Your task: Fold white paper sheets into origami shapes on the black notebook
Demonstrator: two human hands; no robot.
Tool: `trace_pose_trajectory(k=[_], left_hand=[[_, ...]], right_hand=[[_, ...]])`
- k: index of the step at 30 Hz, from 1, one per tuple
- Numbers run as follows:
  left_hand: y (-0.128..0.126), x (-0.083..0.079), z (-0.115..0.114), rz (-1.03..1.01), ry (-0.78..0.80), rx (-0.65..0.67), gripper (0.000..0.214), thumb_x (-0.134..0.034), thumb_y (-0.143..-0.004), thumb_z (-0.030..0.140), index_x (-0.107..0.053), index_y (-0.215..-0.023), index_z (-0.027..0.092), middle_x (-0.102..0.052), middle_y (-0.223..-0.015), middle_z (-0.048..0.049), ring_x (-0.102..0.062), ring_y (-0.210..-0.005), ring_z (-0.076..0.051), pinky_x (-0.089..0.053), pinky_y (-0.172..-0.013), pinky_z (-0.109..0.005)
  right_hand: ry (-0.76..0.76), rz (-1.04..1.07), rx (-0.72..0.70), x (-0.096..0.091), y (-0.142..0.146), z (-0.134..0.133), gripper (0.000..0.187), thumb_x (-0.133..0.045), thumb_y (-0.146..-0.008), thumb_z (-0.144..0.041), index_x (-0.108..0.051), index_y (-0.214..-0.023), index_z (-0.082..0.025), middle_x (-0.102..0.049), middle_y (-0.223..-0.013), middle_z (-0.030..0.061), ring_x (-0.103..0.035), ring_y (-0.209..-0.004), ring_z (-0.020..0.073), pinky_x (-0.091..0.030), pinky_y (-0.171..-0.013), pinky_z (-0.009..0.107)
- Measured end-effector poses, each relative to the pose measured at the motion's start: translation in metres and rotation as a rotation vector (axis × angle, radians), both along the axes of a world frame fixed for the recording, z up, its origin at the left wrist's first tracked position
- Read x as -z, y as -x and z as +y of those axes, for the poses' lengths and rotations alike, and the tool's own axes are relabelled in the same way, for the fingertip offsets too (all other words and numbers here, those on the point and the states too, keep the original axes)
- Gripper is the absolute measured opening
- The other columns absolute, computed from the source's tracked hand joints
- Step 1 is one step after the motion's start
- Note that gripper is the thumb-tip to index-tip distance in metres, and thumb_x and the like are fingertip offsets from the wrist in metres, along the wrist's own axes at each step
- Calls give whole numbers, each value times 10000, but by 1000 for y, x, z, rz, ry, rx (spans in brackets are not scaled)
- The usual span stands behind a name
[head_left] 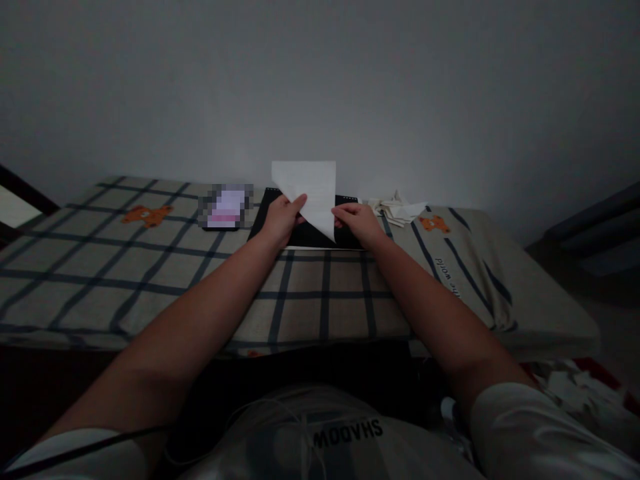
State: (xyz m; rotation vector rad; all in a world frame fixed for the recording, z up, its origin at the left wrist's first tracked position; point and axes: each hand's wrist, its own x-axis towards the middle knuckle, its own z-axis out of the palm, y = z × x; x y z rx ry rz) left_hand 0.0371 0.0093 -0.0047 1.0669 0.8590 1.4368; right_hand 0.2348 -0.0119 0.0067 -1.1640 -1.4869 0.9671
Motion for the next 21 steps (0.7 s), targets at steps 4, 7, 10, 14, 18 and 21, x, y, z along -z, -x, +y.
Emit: trace_pose_trajectory(k=[4,7,10,14,18,21], left_hand=[[0,3,3,-6,-10,5,386,-836,-797,399,-683,-1055,157,-758,-1136,-127,-734,-1015,-258,-615,-878,-391],[0,5,5,10,-13,24,396,-845,-781,392,-688,-1056,155,-759,-1126,-123,-734,-990,-248,-615,-857,-376],[-1,4,3,27,-16,63,396,-849,-769,376,-691,-1051,148,-762,-1106,-119,-731,-958,-236,-618,-812,-347],[-2,0,-3,26,-1,106,365,-825,-784,354,-693,-1056,150,-762,-1110,-116,-727,-972,-235,-619,-827,-354],[-2,-5,-7,-6,8,87,321,-796,-819,355,-686,-1041,150,-760,-1096,-111,-731,-965,-235,-615,-875,-408],[-2,-7,-5,-28,20,79,297,-777,-851,381,-677,-1016,155,-762,-1070,-104,-736,-964,-230,-606,-912,-426]], right_hand=[[9,30,-25,-1,2,-1,105,-694,-857,-255,-710,-777,-189,-664,-645,-19,-585,-603,112,-499,-659,267],[-5,78,-23,-2,2,1,103,-675,-873,-261,-702,-802,-192,-642,-628,-31,-576,-586,109,-491,-635,259],[-33,90,20,-1,0,2,128,-697,-873,-323,-703,-837,-200,-640,-639,-33,-584,-602,113,-497,-645,258],[-48,72,56,-1,-2,4,174,-714,-867,-364,-687,-795,-207,-639,-648,-24,-587,-621,117,-503,-664,264],[-47,98,55,0,-2,6,173,-714,-862,-348,-670,-766,-211,-640,-646,-20,-583,-610,118,-499,-658,272],[-36,76,90,0,-2,7,183,-708,-865,-355,-659,-760,-213,-628,-638,-22,-574,-604,117,-492,-654,271]])
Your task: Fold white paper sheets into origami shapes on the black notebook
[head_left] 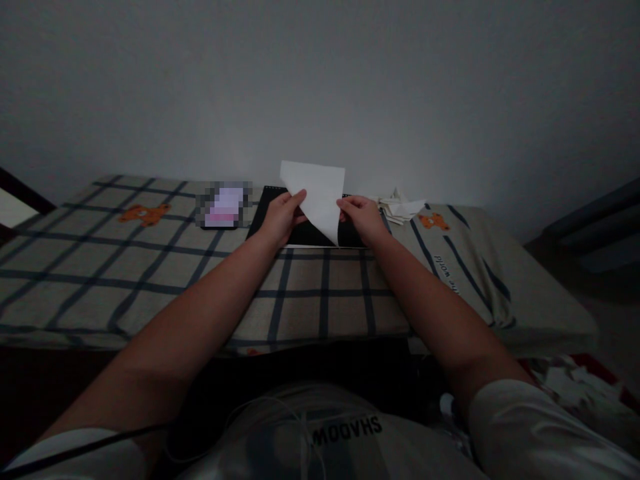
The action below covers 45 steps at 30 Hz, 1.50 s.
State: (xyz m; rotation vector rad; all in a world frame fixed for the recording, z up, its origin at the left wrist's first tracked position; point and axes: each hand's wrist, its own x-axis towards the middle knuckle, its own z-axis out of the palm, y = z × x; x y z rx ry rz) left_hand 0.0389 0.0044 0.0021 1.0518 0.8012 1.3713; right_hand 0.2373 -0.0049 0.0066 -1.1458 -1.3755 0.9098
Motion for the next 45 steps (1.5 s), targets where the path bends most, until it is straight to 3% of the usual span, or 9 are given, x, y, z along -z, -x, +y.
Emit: trace_pose_trajectory(k=[9,15,19,23,30,33,37,41,45], left_hand=[[2,4,5,5,9,-9,246,-781,-849,316,-699,-1000,140,-769,-1061,-109,-737,-908,-205,-612,-879,-382],[3,5,6,13,15,3,305,-808,-827,372,-698,-1012,155,-765,-1049,-96,-736,-899,-199,-609,-887,-381],[3,3,6,-15,13,-32,299,-806,-828,432,-666,-912,182,-751,-985,-66,-735,-885,-189,-596,-927,-398],[4,2,6,-48,34,-47,222,-773,-863,361,-647,-870,179,-745,-928,-43,-723,-861,-160,-586,-939,-364],[6,3,8,-82,-4,-67,148,-753,-852,255,-664,-935,171,-762,-1046,-70,-718,-1038,-187,-560,-1003,-349],[6,3,11,-96,5,-64,186,-747,-874,321,-650,-930,173,-760,-1076,-91,-715,-1085,-212,-558,-1017,-375],[7,7,16,-108,-1,-101,266,-756,-874,411,-631,-898,178,-760,-1032,-91,-718,-1084,-227,-571,-1002,-391],[9,10,19,-163,-60,-165,247,-825,-803,309,-616,-838,183,-757,-958,-45,-727,-1024,-193,-593,-956,-336],[11,8,21,-242,-34,-174,182,-751,-894,319,-646,-884,171,-768,-975,-57,-737,-997,-189,-599,-932,-315]], right_hand=[[10,3,1,-2,-1,-3,170,-663,-888,-276,-674,-737,-199,-627,-631,-19,-556,-587,107,-485,-653,266],[9,-37,7,1,-2,0,215,-650,-907,-306,-682,-721,-203,-639,-631,-13,-571,-593,113,-486,-643,266],[-5,-35,8,1,-3,0,249,-659,-908,-344,-669,-704,-201,-642,-630,-9,-579,-597,117,-497,-646,267],[24,0,15,-1,-3,0,242,-688,-891,-360,-669,-709,-202,-644,-631,-6,-579,-590,117,-503,-645,272],[48,-6,-16,0,-3,0,236,-691,-896,-343,-672,-712,-197,-647,-633,-8,-586,-592,112,-498,-651,269],[51,0,-38,-1,-3,0,236,-687,-903,-319,-673,-703,-195,-652,-640,-4,-588,-594,116,-496,-661,280],[58,13,-28,-2,-2,-1,231,-690,-897,-299,-677,-693,-192,-650,-619,-5,-585,-578,116,-496,-644,277],[49,-3,-23,-2,-2,-2,230,-693,-899,-286,-673,-690,-192,-652,-615,-10,-579,-576,101,-492,-624,249],[43,9,-33,-2,-1,-2,209,-674,-906,-215,-691,-700,-192,-644,-607,-19,-570,-562,92,-479,-620,246]])
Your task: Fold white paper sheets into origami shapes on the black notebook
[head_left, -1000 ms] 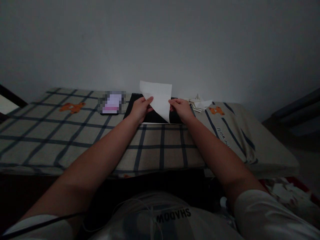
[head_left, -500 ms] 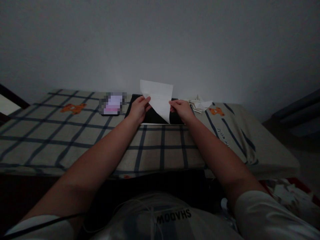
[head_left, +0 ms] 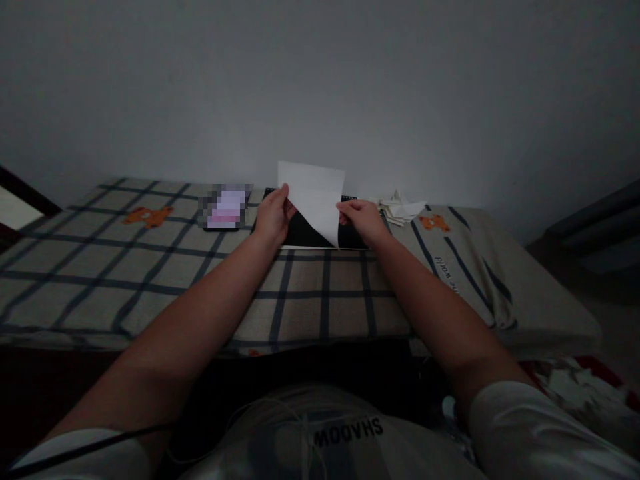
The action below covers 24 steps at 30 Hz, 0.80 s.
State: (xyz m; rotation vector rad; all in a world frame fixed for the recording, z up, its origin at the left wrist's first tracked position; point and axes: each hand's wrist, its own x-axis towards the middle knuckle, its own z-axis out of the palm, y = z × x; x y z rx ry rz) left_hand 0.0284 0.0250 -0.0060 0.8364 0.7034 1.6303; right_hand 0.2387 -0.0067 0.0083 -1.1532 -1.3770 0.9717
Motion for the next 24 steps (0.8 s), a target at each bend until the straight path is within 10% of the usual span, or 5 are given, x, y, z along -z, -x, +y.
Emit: trace_pose_trajectory(k=[8,15,24], left_hand=[[0,-8,-6,12,30,20,234,-660,-971,399,-664,-972,165,-776,-1054,-81,-738,-1028,-187,-572,-986,-326],[-10,-6,-24,285,73,419,288,-831,-817,338,-723,-986,130,-785,-1022,-93,-736,-930,-189,-589,-950,-385],[-12,-6,-27,356,79,338,267,-863,-773,292,-755,-941,115,-792,-1018,-109,-738,-883,-181,-615,-875,-335]], right_hand=[[-39,-1,22,2,0,2,211,-698,-889,-249,-688,-685,-194,-636,-593,-24,-563,-554,100,-469,-609,254],[-99,99,80,4,1,3,237,-720,-864,-318,-670,-671,-190,-642,-596,-20,-569,-544,100,-485,-599,254],[-60,107,51,4,6,1,285,-737,-852,-417,-674,-688,-192,-673,-636,-5,-603,-567,104,-522,-623,257]])
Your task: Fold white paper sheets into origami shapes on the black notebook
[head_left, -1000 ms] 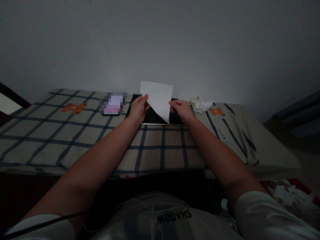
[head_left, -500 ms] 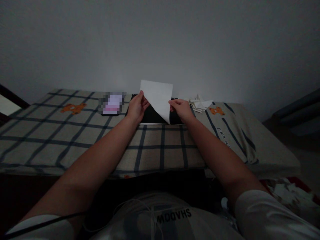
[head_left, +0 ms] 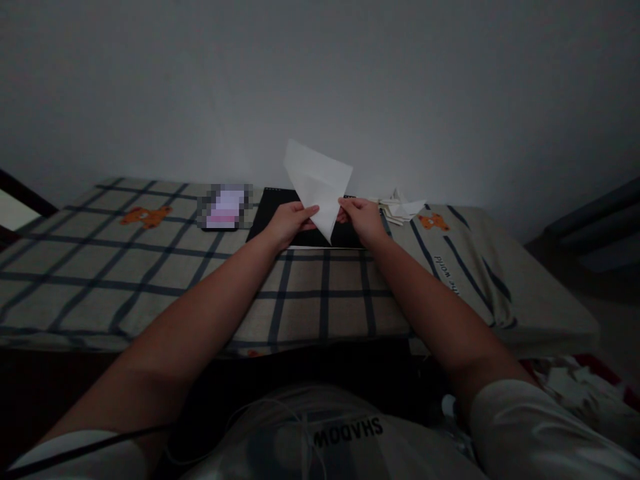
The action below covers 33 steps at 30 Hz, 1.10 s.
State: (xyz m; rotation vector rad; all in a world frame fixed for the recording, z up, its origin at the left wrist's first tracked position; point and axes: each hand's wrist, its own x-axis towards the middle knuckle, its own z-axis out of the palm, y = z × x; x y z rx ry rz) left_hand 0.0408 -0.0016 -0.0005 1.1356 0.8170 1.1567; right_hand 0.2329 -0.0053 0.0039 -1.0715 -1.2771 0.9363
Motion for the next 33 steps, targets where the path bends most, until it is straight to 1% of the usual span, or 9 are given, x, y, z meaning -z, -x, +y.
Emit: trace_pose_trajectory(k=[3,7,9,13,19,23,26,29,33], left_hand=[[1,-1,-1,11,10,20,276,-849,-795,319,-755,-965,123,-789,-1041,-112,-741,-901,-187,-613,-885,-344],[0,1,-3,14,39,178,322,-837,-809,368,-763,-1018,134,-786,-1064,-118,-741,-919,-193,-604,-914,-380],[-1,2,-4,27,44,216,333,-850,-793,363,-771,-1014,128,-787,-1050,-123,-740,-908,-191,-596,-932,-389],[-4,2,-5,55,26,152,322,-879,-751,341,-778,-958,117,-790,-1004,-117,-739,-895,-192,-586,-963,-394],[-4,0,-5,58,-3,115,283,-879,-738,316,-782,-919,121,-792,-952,-98,-741,-866,-191,-608,-927,-385],[-4,-1,-6,31,0,86,265,-867,-754,299,-777,-918,111,-791,-954,-104,-740,-847,-179,-615,-895,-352],[-4,-1,-4,5,5,21,284,-874,-757,316,-762,-920,112,-789,-966,-106,-741,-864,-186,-614,-892,-354],[-3,-1,-2,-12,-10,-25,286,-871,-763,324,-752,-920,115,-789,-978,-102,-740,-877,-184,-612,-896,-349],[-2,0,0,5,-17,-43,252,-834,-797,308,-751,-934,113,-789,-995,-104,-738,-879,-179,-612,-880,-329]], right_hand=[[-2,-21,41,-1,1,0,269,-708,-874,-371,-669,-675,-195,-654,-612,-15,-586,-558,99,-510,-616,249],[-25,-28,91,-2,2,-1,233,-678,-895,-316,-677,-695,-197,-637,-599,-21,-567,-555,103,-496,-605,254],[-35,-41,108,-3,2,-2,245,-668,-906,-316,-674,-690,-202,-630,-598,-19,-564,-562,106,-496,-607,260],[-48,-39,101,-3,3,-3,305,-656,-924,-333,-646,-643,-214,-634,-602,-9,-565,-562,108,-506,-608,267],[-67,37,49,-2,3,-3,295,-704,-892,-400,-662,-671,-210,-656,-620,-9,-587,-565,108,-518,-605,264],[2,87,-25,-3,3,-4,298,-733,-865,-466,-691,-730,-205,-688,-678,-1,-609,-594,100,-526,-627,250],[65,68,-93,-4,3,-5,342,-796,-795,-522,-709,-754,-194,-710,-708,8,-621,-616,99,-540,-651,244],[81,36,-153,-3,3,-7,341,-845,-740,-506,-735,-761,-184,-721,-709,13,-629,-631,101,-543,-663,239],[76,-27,-182,-2,4,-7,283,-835,-757,-455,-747,-735,-187,-724,-690,17,-635,-634,110,-538,-662,246]])
